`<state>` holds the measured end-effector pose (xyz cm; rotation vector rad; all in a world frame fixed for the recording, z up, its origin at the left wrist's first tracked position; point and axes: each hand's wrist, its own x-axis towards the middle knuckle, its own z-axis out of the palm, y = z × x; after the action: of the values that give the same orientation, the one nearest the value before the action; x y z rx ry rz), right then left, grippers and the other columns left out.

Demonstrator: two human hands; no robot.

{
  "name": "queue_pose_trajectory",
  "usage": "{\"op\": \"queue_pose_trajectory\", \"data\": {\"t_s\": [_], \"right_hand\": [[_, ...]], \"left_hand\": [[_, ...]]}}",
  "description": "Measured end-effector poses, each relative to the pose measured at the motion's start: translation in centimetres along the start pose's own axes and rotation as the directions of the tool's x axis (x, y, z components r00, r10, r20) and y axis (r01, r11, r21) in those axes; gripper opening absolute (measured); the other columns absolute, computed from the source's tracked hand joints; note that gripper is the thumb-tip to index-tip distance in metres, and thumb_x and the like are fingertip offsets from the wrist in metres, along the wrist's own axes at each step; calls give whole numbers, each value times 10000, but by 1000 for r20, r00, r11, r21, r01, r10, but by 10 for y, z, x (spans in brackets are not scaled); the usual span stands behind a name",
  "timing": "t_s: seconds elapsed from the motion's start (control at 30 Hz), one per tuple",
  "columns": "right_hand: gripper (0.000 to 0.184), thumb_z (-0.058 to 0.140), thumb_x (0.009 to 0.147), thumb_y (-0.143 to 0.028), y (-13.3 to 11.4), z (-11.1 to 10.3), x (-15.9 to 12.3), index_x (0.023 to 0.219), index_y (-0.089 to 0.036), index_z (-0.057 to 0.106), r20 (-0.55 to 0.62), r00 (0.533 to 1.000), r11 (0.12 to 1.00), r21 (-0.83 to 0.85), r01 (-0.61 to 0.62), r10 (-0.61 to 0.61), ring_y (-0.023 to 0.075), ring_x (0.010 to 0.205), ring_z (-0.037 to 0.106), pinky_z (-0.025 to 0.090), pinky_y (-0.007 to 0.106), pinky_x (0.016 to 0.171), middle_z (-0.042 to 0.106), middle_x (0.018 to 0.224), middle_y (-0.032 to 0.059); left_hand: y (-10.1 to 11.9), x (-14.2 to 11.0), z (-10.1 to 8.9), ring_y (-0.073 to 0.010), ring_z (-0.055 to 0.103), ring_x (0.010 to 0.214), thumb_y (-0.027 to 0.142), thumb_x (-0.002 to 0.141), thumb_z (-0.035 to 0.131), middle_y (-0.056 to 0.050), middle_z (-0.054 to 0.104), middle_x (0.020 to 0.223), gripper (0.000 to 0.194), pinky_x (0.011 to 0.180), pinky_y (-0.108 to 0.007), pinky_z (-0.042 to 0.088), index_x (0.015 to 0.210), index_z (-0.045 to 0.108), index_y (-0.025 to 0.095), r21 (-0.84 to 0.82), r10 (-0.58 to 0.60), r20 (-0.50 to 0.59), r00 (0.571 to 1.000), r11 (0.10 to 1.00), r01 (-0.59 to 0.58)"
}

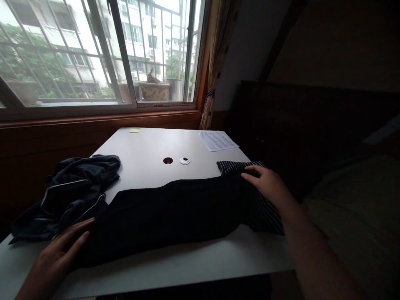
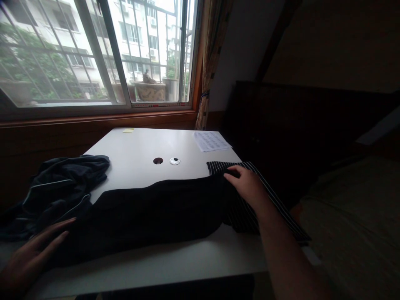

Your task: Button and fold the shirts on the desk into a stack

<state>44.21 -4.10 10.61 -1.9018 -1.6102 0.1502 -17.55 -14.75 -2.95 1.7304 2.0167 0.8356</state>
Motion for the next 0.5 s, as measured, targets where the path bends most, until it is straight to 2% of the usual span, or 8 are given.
{"op": "queue_pose_trajectory", "data": {"t_s": [0.1, 0.17, 0.23, 0.3, 0.37, 0.4, 0.47, 0.5], "right_hand": [[227, 668, 821, -311, -103, 26, -5, 1024, -224, 721, -32, 964, 962, 61, 267, -265, 281, 1001, 680, 505, 408, 922, 742, 1036, 66], [171, 643, 852, -207, -169, 56, -24, 1013, -205, 701, 0, 891, 879, 163, 449, -455, 233, 1001, 672, 495, 369, 940, 730, 1036, 53], [180, 593, 902, -175, -226, 92, -56, 1064, -189, 669, 60, 784, 770, 254, 586, -617, 207, 1003, 659, 498, 346, 918, 705, 1078, 65], [173, 545, 950, -204, -268, 127, -96, 1087, -171, 647, 136, 605, 613, 326, 720, -784, 196, 948, 656, 511, 315, 832, 697, 1052, 81], [219, 540, 971, -339, -291, 154, -134, 1111, -203, 638, 190, 348, 397, 429, 811, -918, 196, 891, 655, 514, 291, 720, 702, 1015, 62], [259, 521, 978, -404, -295, 164, -149, 1146, -236, 625, 197, 275, 338, 480, 810, -941, 193, 905, 653, 514, 283, 696, 702, 1043, 46], [328, 486, 976, -503, -288, 173, -165, 1177, -274, 609, 222, 279, 355, 506, 786, -934, 200, 905, 651, 516, 290, 681, 706, 1069, 26], [339, 485, 973, -515, -278, 174, -165, 1179, -277, 611, 240, 326, 404, 487, 775, -915, 206, 894, 649, 517, 299, 683, 707, 1054, 26]], "left_hand": [[10, -1, -4, -330, 567, 1279, 634, 865, 486, 38, 626, 1368, 485, 963, -480, 560, 1260, 630, 393, -69, -59, 21, 998, 996, 60], [15, -2, -6, -337, 573, 1272, 646, 847, 497, 22, 635, 1359, 514, 963, -477, 559, 1255, 643, 371, -98, -73, 35, 997, 992, 76], [16, -1, -7, -340, 574, 1269, 647, 844, 494, 3, 646, 1346, 530, 1014, -495, 521, 1255, 649, 351, -110, -72, 41, 997, 991, 76], [12, -1, -7, -348, 573, 1270, 649, 849, 482, -21, 652, 1338, 545, 1065, -520, 473, 1249, 658, 322, -127, -72, 36, 997, 989, 76], [5, 0, -7, -368, 566, 1274, 662, 847, 465, -54, 653, 1335, 573, 1094, -541, 437, 1222, 678, 285, -148, -70, -2, 998, 987, 69], [2, 0, -7, -374, 562, 1277, 666, 849, 455, -63, 652, 1336, 581, 1102, -547, 427, 1212, 683, 274, -151, -70, -18, 997, 986, 66], [-2, 1, -7, -367, 554, 1289, 653, 877, 413, -61, 647, 1344, 575, 1113, -554, 415, 1231, 667, 277, -150, -72, -25, 997, 986, 67], [-3, 1, -7, -353, 546, 1302, 633, 904, 382, -50, 641, 1353, 560, 1114, -554, 415, 1261, 643, 288, -144, -74, -18, 997, 987, 71]]}}
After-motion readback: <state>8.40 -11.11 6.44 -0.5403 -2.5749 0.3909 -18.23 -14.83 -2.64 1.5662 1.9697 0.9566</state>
